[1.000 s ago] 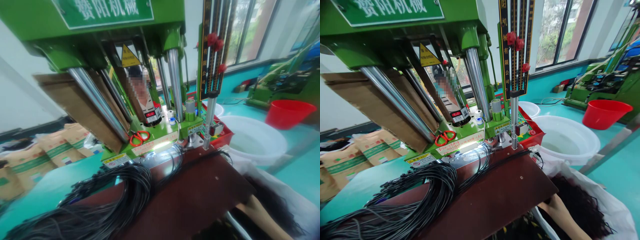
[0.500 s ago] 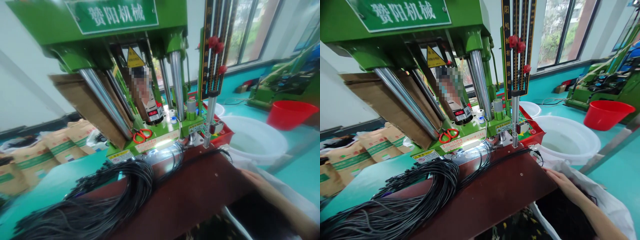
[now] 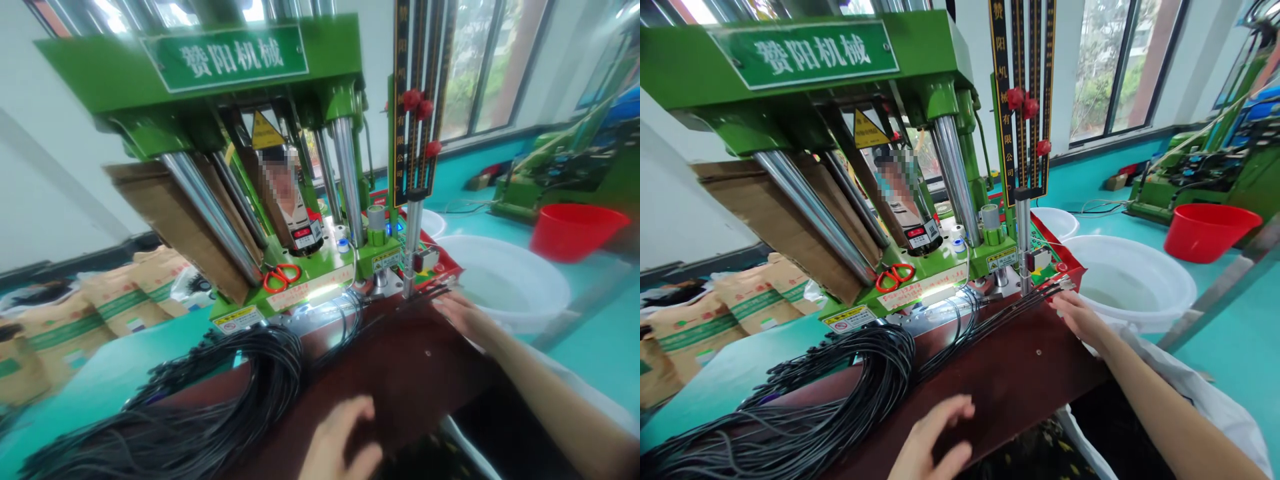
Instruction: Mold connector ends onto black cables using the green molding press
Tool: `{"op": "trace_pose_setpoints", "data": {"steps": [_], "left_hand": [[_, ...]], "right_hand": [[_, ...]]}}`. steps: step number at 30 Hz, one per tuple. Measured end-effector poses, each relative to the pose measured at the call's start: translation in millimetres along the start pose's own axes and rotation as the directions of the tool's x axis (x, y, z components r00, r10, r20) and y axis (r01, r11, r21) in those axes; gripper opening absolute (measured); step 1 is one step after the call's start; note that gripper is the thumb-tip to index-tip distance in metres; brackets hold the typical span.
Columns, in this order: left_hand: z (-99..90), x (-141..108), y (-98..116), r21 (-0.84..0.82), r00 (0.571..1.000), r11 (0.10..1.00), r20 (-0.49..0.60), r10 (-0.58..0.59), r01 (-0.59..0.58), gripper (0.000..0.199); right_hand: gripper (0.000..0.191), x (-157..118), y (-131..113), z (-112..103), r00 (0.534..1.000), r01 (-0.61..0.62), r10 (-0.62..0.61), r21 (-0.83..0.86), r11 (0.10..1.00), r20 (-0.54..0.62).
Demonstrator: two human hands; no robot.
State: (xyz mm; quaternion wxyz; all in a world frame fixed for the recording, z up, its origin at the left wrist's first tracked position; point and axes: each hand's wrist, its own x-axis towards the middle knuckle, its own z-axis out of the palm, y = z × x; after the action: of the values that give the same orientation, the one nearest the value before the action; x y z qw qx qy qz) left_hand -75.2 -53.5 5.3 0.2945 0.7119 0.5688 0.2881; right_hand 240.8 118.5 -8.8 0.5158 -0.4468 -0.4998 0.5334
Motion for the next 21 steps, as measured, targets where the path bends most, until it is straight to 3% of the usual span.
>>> {"op": "trace_pose_setpoints", "data": {"steps": [2, 4, 7, 10, 13, 15, 18, 21], "left_hand": [[6.6, 36.0, 8.7, 0.036, 0.981, 0.988, -0.115, 0.155, -0.152, 0.044], [15.5, 71.4, 17.2, 0.130, 0.951, 0.964, -0.176, 0.254, -0.233, 0.046], [32.6, 111.6, 27.6, 0.256, 0.928, 0.922, -0.158, 0.337, -0.292, 0.052], [45.6, 126.5, 36.8, 0.309, 0.946, 0.904, -0.042, 0.322, -0.295, 0.047], [44.8, 114.6, 47.7, 0.256, 0.964, 0.929, 0.087, 0.251, -0.265, 0.033], [34.9, 94.9, 54.0, 0.176, 0.961, 0.953, 0.176, 0.215, -0.246, 0.028], [10.6, 58.4, 56.1, 0.084, 0.923, 0.973, 0.341, 0.177, -0.217, 0.019], [-10.2, 29.7, 48.4, -0.017, 0.820, 0.991, 0.560, 0.121, -0.135, 0.018]], "right_hand": [[0.029, -12.7, -15.2, 10.0, 0.999, 0.025, -0.029, 0.159, 0.987, 0.021], [0.025, -26.7, -30.3, 21.3, 1.000, 0.028, -0.028, 0.249, 0.968, -0.006], [0.022, -46.7, -49.6, 36.8, 0.997, 0.035, -0.023, 0.163, 0.986, -0.076], [0.026, -59.3, -63.2, 46.9, 0.990, 0.113, -0.117, -0.047, 0.992, -0.079], [0.025, -61.1, -69.3, 51.6, 0.966, 0.218, -0.237, -0.163, 0.962, -0.103], [0.022, -59.3, -67.4, 55.3, 0.980, 0.173, -0.178, -0.065, 0.983, -0.092], [0.022, -60.9, -54.6, 69.4, 0.991, -0.049, 0.032, 0.130, 0.990, 0.133], [0.016, -73.2, -36.2, 95.0, 0.905, -0.205, 0.146, 0.107, 0.973, 0.399]]}}
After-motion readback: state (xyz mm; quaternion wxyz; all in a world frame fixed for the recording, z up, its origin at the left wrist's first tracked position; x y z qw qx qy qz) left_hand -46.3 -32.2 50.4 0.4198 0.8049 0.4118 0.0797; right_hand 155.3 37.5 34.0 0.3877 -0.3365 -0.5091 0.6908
